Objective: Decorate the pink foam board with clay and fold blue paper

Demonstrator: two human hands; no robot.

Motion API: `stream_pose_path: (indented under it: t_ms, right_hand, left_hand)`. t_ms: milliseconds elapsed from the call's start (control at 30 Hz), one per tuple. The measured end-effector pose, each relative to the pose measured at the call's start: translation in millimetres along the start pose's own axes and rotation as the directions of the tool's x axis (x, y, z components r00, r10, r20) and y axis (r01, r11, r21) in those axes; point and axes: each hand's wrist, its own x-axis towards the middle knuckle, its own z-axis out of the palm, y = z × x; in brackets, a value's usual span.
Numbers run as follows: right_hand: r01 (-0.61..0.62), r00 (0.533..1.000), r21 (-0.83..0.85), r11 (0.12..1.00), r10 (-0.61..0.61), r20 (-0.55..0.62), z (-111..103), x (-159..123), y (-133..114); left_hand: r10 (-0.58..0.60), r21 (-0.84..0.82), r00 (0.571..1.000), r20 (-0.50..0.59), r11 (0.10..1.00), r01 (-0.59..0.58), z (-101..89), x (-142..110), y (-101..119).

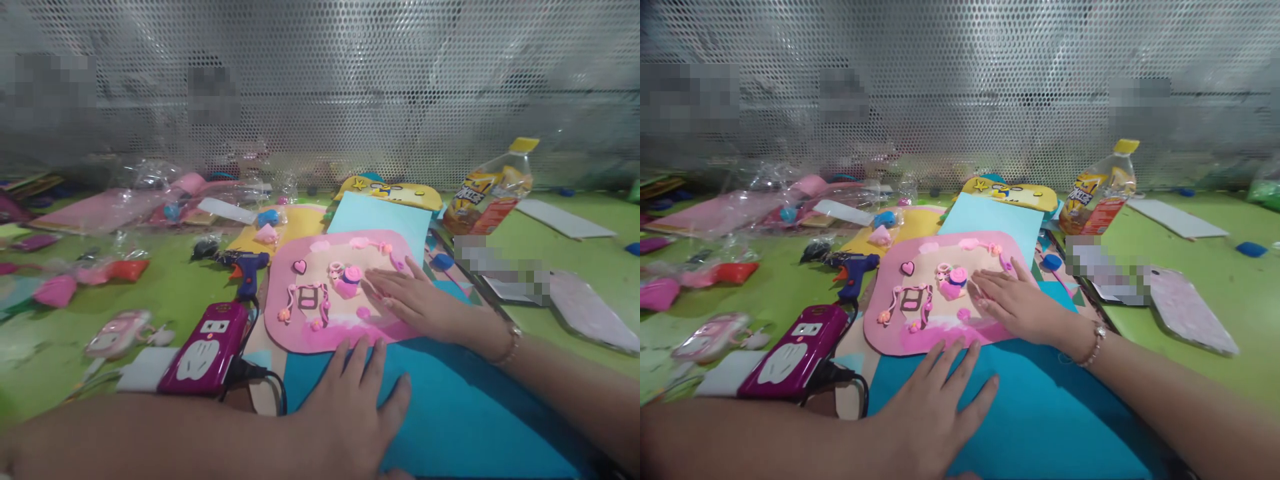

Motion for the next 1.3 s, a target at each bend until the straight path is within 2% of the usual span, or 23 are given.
stream_pose_path:
  t_ms: [200,367,533,667,833,1000,1133,1300]
  right_hand:
    - [-0.080,0.993,-0.096,0.992,0.071,-0.093,4,3,5]
    - [-0.010,1.000,-0.064,0.998,0.009,-0.017,5,2,8]
    - [-0.079,0.995,-0.137,0.987,0.069,-0.070,1,3,5]
    - [0.018,1.000,-0.066,0.998,-0.018,-0.001,-2,3,4]
    - [-0.040,0.997,-0.127,0.991,0.031,-0.076,-2,3,6]
    - [0.030,1.000,-0.059,0.998,-0.030,0.004,-4,2,2]
    - [-0.034,0.998,-0.163,0.986,0.024,-0.062,1,3,4]
    - [-0.084,0.989,-0.294,0.952,0.043,-0.143,8,8,4]
  left_hand:
    - [-0.005,-0.003,1.000,0.007,1.000,0.005,-1.0,-1,-1]
    - [-0.008,-0.001,1.000,0.008,1.000,0.008,0.4,-1,-1]
    - [0.001,0.012,1.000,-0.013,1.000,0.000,0.3,-2,0]
    - [0.005,0.016,1.000,-0.017,1.000,-0.005,0.9,-1,0]
    - [-0.009,-0.006,1.000,-0.007,1.000,0.009,1.7,0,-2]
    - [-0.008,0.010,1.000,0.001,1.000,0.008,3.5,0,1]
    - [-0.050,0.041,0.999,0.006,0.998,0.050,3.6,1,2]
    - [0.006,0.004,1.000,0.007,1.000,-0.006,0.0,1,-1]
